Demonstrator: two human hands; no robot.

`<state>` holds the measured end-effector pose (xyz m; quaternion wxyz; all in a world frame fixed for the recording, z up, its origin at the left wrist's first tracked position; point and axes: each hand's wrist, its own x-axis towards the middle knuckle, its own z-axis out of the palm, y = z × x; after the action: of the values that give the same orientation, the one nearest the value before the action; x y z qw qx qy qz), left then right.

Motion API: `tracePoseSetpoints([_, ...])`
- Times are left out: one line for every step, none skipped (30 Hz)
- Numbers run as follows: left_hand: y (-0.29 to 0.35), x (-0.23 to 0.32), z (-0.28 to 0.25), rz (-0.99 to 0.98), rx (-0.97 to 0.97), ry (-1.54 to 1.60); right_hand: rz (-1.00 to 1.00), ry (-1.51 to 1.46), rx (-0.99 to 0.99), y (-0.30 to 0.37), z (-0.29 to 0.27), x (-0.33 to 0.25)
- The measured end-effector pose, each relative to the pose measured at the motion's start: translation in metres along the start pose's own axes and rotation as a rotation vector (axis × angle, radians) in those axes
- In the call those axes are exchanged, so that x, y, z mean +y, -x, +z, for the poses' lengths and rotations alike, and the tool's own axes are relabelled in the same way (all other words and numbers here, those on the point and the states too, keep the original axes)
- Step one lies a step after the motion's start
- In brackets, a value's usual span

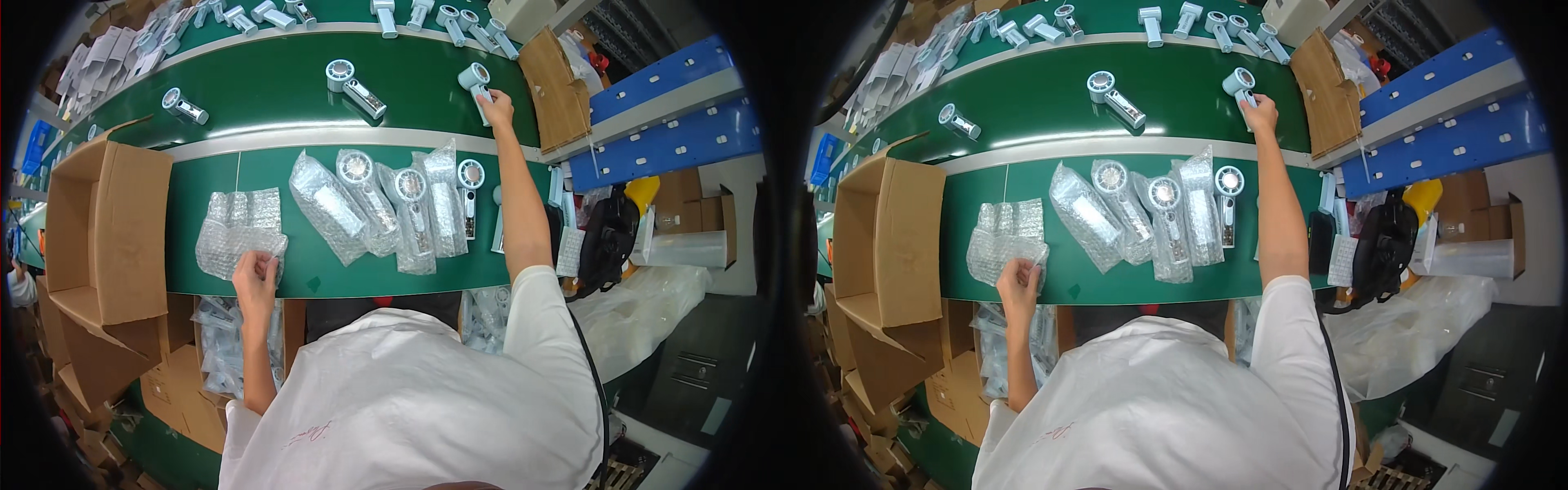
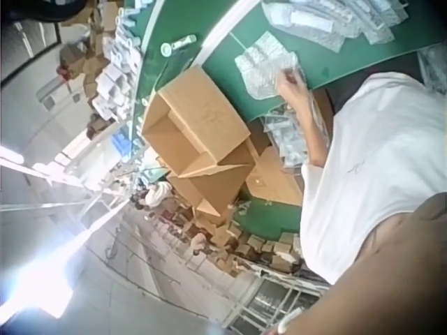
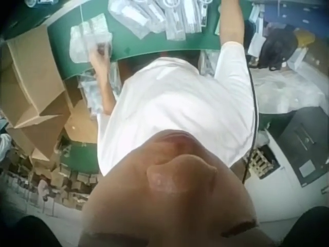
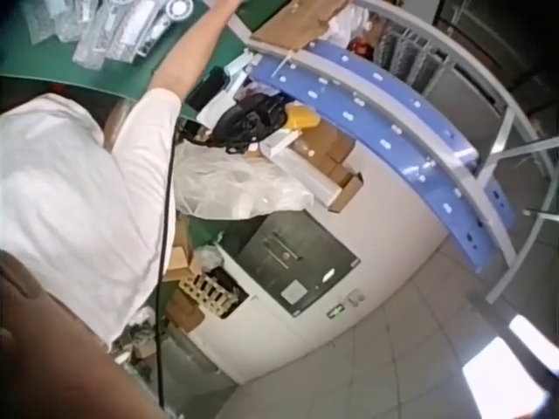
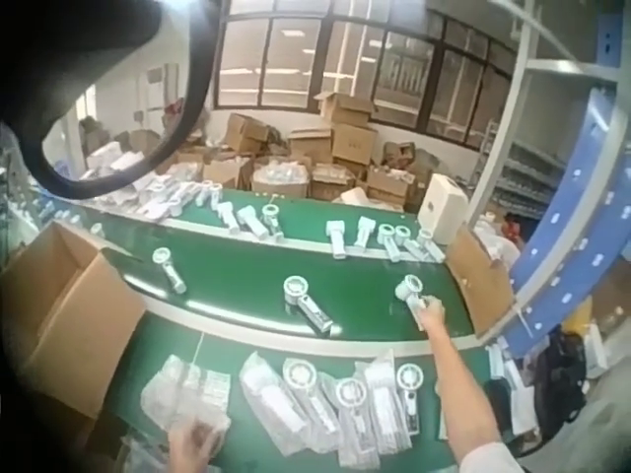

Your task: Packaging handheld electronic devices into plastic bags and placing them into boxes on a factory assembly line.

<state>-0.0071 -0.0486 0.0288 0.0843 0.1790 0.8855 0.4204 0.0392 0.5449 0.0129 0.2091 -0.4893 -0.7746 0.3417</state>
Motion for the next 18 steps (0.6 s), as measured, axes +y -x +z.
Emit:
tracePoseSetpoints([0.009,-0.001,0.000,0.052,-0.017,0.007,0.041,-0.135,-0.015,0.010,-0.006,-0.007])
tracePoseSetpoints([0.016,-0.001,0.004,0.107,-0.025,0.016,0.027,-0.133,-0.012,0.025,-0.009,-0.017])
tracePoseSetpoints([0.020,0.000,0.007,0.165,-0.035,0.024,-0.069,-0.408,-0.055,0.047,-0.010,-0.022])
tracePoseSetpoints([0.019,0.004,0.012,0.229,-0.046,0.034,-0.168,-0.681,-0.095,0.071,-0.017,-0.030])
tracePoseSetpoints([0.019,0.007,0.016,0.235,-0.045,0.044,-0.232,-0.708,-0.126,0.098,-0.024,-0.043])
tracePoseSetpoints([0.019,0.011,0.018,0.222,-0.042,0.061,-0.292,-0.735,-0.158,0.125,-0.035,-0.057])
tracePoseSetpoints([0.021,0.014,0.018,0.203,-0.039,0.075,-0.291,-0.732,-0.155,0.149,-0.044,-0.066])
tracePoseSetpoints([0.024,0.016,0.018,0.183,-0.035,0.088,-0.321,-0.794,-0.226,0.170,-0.052,-0.074])
tracePoseSetpoints([0.027,0.015,0.018,0.162,-0.032,0.103,-0.350,-0.854,-0.298,0.193,-0.056,-0.076])
tracePoseSetpoints([0.028,0.014,0.016,0.156,-0.030,0.102,-0.329,-1.035,-0.429,0.212,-0.057,-0.073])
tracePoseSetpoints([0.027,0.010,0.017,0.175,-0.021,0.038,-0.304,-1.210,-0.567,0.231,-0.057,-0.071])
tracePoseSetpoints([0.027,0.008,0.017,0.189,-0.014,-0.031,-0.133,-1.438,-0.646,0.259,-0.056,-0.074])
tracePoseSetpoints([0.026,0.006,0.017,0.199,-0.008,-0.101,-0.098,-1.759,-1.014,0.282,-0.052,-0.082])
tracePoseSetpoints([0.029,0.004,0.017,0.204,-0.002,-0.168,-0.039,-2.059,-1.399,0.300,-0.051,-0.093])
tracePoseSetpoints([0.032,0.005,0.016,0.204,-0.001,-0.190,-0.007,-2.059,-1.417,0.305,-0.048,-0.091])
tracePoseSetpoints([0.032,0.007,0.017,0.202,0.000,-0.213,0.035,-1.958,-1.383,0.310,-0.044,-0.087])
tracePoseSetpoints([0.033,0.007,0.017,0.165,0.008,-0.227,0.076,-1.858,-1.359,0.315,-0.036,-0.084])
tracePoseSetpoints([0.034,0.004,0.017,0.157,0.003,-0.204,0.115,-1.756,-1.338,0.320,-0.029,-0.079])
